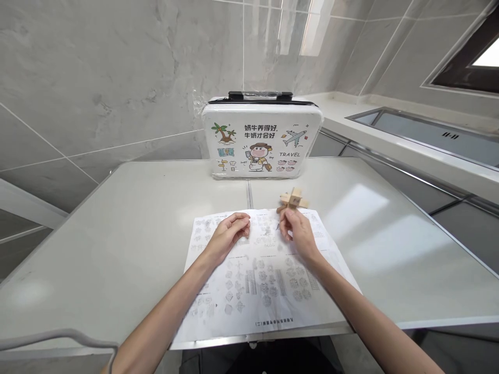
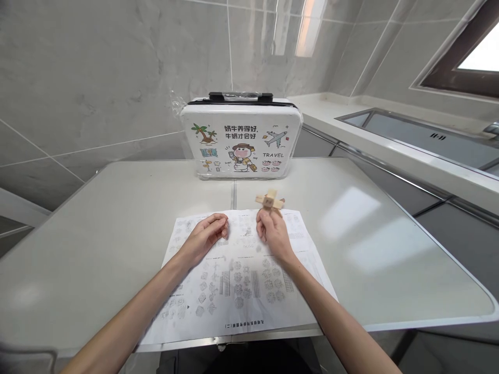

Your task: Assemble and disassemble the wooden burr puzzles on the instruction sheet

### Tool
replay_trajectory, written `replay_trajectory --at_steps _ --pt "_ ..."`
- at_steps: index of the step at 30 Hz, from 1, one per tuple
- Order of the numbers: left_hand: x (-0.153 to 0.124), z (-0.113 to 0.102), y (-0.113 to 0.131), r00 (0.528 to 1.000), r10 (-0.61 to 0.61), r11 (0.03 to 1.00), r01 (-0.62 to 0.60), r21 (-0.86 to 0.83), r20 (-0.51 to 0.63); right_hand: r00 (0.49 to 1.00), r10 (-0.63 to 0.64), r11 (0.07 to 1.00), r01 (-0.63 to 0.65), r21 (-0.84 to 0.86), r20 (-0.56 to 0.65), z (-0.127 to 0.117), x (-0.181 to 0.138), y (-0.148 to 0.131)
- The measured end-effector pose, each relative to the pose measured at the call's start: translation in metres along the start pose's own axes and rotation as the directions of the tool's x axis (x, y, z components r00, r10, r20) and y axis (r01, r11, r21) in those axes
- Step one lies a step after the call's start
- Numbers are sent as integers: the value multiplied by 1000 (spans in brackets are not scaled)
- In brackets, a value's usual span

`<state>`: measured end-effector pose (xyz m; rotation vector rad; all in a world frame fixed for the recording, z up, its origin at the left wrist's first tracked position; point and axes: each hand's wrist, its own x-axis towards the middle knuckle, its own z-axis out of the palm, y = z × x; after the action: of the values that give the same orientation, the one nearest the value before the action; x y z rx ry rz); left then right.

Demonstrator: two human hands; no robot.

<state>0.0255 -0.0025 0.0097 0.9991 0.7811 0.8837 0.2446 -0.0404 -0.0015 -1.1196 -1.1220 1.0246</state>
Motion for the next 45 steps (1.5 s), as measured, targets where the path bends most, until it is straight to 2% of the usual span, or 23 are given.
replay_trajectory --at_steps 2,5,8,11,15,20,22,25,30,32,37,45 --pt "-1 1 -1 999 42 998 -43 47 13 993 7 993 7 -122 119 3 -5 1" --pt "-4 4 -1 992 98 984 -108 145 74 963 -12 955 91 -281 271 6 -9 4" --pt "-7 8 0 971 136 965 -175 196 197 926 -33 917 178 -358 377 8 -12 4" --pt "-9 11 3 948 120 966 -180 188 296 891 -10 901 205 -383 454 9 -13 2" --pt "-10 11 4 955 74 970 -136 200 288 809 90 959 87 -270 581 8 -12 -4" --pt "-11 9 5 960 90 969 -146 201 264 647 117 989 -143 -30 753 0 -4 -5" --pt "-11 9 6 952 92 965 -157 208 293 627 128 983 -182 -15 769 -3 -3 -2" --pt "-11 8 6 947 105 951 -185 246 304 664 155 981 -191 -34 732 -3 -3 0" --pt "-9 8 4 946 231 891 -300 339 230 816 198 978 -205 -49 544 4 -4 0" --pt "-9 8 2 942 274 862 -330 386 195 856 191 979 -198 -36 480 6 -4 2" --pt "-9 10 1 937 329 801 -345 489 121 879 124 990 -139 -2 461 7 -4 8" --pt "-8 8 1 947 309 749 -300 590 88 892 76 995 -96 24 446 6 -4 8"
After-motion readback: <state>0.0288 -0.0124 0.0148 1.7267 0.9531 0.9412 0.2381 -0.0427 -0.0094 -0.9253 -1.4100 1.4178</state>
